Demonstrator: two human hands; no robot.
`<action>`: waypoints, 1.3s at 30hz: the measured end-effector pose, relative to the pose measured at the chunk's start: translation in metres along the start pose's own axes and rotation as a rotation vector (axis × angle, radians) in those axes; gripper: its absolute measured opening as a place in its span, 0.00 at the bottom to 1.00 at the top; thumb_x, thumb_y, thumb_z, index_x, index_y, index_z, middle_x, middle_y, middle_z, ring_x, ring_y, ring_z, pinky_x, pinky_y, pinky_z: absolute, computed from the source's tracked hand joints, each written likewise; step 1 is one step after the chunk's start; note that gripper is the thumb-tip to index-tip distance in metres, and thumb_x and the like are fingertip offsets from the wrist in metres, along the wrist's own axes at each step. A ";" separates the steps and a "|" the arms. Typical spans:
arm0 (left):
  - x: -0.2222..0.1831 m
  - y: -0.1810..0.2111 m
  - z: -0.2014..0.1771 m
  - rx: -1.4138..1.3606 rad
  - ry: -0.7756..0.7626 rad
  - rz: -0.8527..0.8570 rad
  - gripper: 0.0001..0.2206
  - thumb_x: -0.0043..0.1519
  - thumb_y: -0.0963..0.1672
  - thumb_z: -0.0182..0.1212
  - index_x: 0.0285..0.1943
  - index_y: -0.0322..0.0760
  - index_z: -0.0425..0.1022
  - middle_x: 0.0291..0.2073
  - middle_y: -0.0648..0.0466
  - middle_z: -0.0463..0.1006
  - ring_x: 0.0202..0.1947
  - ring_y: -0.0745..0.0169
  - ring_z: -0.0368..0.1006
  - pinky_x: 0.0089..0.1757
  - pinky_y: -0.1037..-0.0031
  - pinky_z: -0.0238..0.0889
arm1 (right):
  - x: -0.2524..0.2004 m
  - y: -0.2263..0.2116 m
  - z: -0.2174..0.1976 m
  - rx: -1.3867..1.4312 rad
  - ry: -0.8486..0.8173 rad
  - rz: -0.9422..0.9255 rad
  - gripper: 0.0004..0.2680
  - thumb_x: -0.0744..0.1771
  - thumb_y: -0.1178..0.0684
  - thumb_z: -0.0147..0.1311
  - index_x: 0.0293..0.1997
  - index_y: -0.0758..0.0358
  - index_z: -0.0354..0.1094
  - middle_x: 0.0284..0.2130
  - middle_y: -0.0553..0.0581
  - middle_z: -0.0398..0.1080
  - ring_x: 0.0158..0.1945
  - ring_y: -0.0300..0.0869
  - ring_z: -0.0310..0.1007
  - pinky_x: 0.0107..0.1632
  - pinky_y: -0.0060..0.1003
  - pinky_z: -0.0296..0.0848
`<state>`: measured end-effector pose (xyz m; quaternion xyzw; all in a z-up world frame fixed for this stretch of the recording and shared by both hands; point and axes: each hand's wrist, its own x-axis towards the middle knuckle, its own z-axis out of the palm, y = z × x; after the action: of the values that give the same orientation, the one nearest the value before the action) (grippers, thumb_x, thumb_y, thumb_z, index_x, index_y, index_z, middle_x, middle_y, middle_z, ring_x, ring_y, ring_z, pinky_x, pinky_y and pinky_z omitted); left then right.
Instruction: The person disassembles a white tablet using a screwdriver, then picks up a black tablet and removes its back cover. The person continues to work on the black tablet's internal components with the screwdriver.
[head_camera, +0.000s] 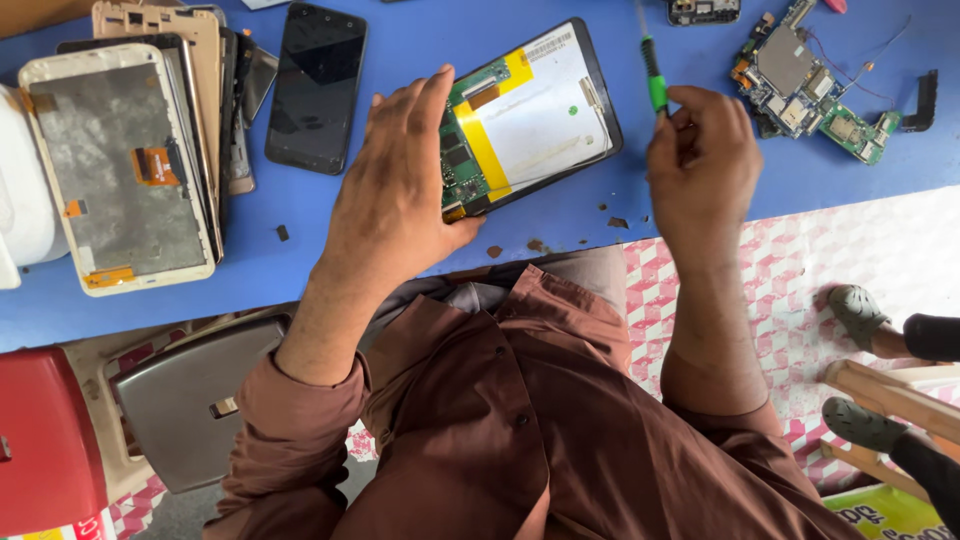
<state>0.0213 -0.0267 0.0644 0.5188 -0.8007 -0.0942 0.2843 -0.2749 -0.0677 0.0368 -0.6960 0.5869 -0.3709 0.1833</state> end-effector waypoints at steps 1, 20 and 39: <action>0.004 -0.001 0.002 -0.003 -0.017 -0.001 0.60 0.42 0.48 0.88 0.77 0.29 0.42 0.66 0.31 0.63 0.68 0.31 0.62 0.68 0.43 0.54 | -0.002 0.002 -0.004 0.153 0.000 0.083 0.08 0.72 0.66 0.55 0.58 0.71 0.67 0.41 0.57 0.71 0.36 0.37 0.76 0.38 0.32 0.78; 0.016 -0.001 -0.007 -0.002 -0.079 0.030 0.63 0.39 0.57 0.78 0.79 0.30 0.38 0.74 0.25 0.50 0.75 0.31 0.47 0.71 0.46 0.39 | -0.003 0.042 -0.013 1.116 0.022 0.149 0.06 0.77 0.62 0.52 0.60 0.72 0.63 0.42 0.60 0.71 0.40 0.42 0.75 0.42 0.35 0.79; -0.037 0.110 0.045 -0.120 0.002 0.075 0.37 0.54 0.56 0.71 0.63 0.34 0.56 0.59 0.38 0.66 0.63 0.41 0.61 0.61 0.48 0.50 | -0.012 0.098 -0.019 1.101 -0.007 0.241 0.04 0.80 0.62 0.50 0.61 0.74 0.63 0.40 0.63 0.69 0.37 0.44 0.70 0.40 0.34 0.72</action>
<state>-0.0784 0.0486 0.0630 0.4703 -0.8123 -0.1308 0.3192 -0.3553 -0.0767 -0.0221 -0.4269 0.3812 -0.5967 0.5625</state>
